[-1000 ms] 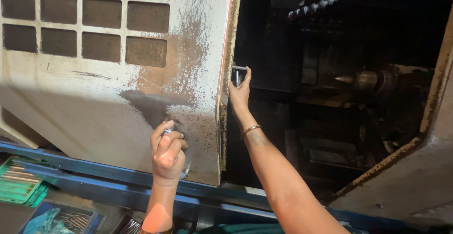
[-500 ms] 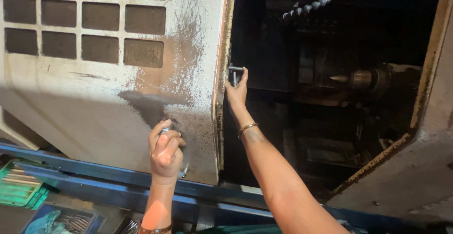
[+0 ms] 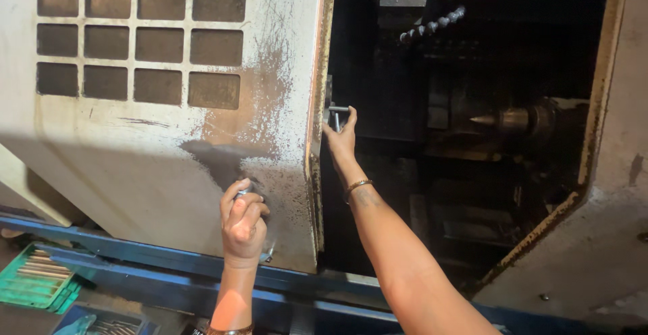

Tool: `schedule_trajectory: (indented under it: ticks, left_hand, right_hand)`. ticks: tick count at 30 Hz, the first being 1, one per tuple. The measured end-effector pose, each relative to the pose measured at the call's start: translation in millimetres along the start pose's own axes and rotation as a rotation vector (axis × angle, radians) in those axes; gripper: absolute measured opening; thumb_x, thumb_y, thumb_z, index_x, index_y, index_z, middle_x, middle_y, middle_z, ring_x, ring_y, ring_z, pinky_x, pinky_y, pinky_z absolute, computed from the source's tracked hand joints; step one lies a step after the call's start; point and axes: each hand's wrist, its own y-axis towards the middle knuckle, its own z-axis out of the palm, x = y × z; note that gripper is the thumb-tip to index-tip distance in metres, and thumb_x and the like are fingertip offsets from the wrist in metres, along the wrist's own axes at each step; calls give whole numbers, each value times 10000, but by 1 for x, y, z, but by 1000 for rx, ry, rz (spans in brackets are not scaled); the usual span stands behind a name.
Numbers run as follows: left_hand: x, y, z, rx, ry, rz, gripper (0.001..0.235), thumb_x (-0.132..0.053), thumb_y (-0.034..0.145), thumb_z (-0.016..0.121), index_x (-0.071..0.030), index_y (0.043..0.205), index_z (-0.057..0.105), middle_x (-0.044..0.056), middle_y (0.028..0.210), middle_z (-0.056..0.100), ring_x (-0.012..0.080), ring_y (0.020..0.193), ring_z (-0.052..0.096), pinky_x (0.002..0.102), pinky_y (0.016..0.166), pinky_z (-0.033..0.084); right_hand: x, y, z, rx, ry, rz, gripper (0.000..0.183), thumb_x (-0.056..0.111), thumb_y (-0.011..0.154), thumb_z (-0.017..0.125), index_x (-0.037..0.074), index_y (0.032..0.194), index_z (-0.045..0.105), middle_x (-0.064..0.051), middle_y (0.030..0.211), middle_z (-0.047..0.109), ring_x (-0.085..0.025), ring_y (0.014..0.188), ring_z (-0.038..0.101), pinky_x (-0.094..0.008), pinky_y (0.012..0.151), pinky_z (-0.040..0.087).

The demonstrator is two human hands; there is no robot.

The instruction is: The person repeatedly wipes a small area on the side of a large industrial machine using a cloth and a metal rod. They open the machine door briefly to place the rod inside, then close it and continue wiping the same spot.

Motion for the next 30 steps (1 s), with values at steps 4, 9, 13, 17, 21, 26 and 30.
schedule_trajectory:
  ticks: [4, 9, 13, 17, 21, 26, 30]
  left_hand:
    - [-3, -1, -1, 1, 14, -12, 195, 125, 638, 647, -51, 717, 676, 64, 927, 653, 349, 1172, 620, 439, 1001, 539]
    - [1, -9, 4, 3, 75, 7, 184, 136, 706, 663, -39, 756, 696, 82, 948, 676, 349, 1192, 619, 441, 1001, 543]
    - [2, -18, 12, -38, -27, -82, 223, 168, 790, 577, 2, 934, 619, 152, 1146, 597, 340, 1151, 627, 418, 990, 552]
    - [-4, -25, 18, -82, -71, -184, 398, 206, 823, 446, 30, 1180, 432, 240, 1340, 465, 365, 1196, 575, 434, 1058, 543]
    - [-19, -30, 12, -69, -22, -195, 551, 224, 774, 433, 24, 1285, 384, 233, 1327, 460, 396, 1290, 526, 511, 1162, 470]
    - [-34, -27, 9, -61, -163, -319, 535, 210, 821, 407, 27, 1323, 400, 242, 1362, 428, 373, 1239, 521, 438, 1119, 527]
    - [-38, -23, 11, -70, -215, -321, 416, 235, 914, 421, 39, 1281, 399, 221, 1346, 410, 319, 1192, 511, 318, 939, 587]
  right_hand:
    - [6, -2, -2, 33, -28, -27, 991, 176, 826, 836, 122, 1572, 185, -173, 1233, 612, -241, 1084, 630, -322, 914, 521]
    - [27, -4, -16, 128, -228, 165, 1207, 201, 820, 793, 117, 1609, -116, -277, 1242, 597, -308, 1092, 666, -335, 941, 530]
    - [51, -19, -60, 297, -394, 30, 1192, 167, 754, 845, 53, 1567, -20, -244, 1266, 633, -275, 1120, 651, -331, 959, 514]
    - [83, -54, -127, 393, -326, 55, 820, 175, 822, 808, 21, 1501, 377, -161, 1087, 701, -206, 951, 704, -329, 850, 578]
    - [148, -99, -197, 449, -520, 39, 606, 208, 881, 767, 65, 1425, 541, -72, 906, 723, -115, 793, 682, -283, 758, 552]
    - [270, -140, -278, 472, -565, -132, 478, 227, 896, 740, 89, 1342, 636, -43, 920, 707, -107, 770, 653, -276, 700, 530]
    - [361, -156, -334, 350, -694, -410, 404, 99, 919, 756, 68, 1306, 645, -37, 1034, 683, -104, 875, 655, -254, 761, 545]
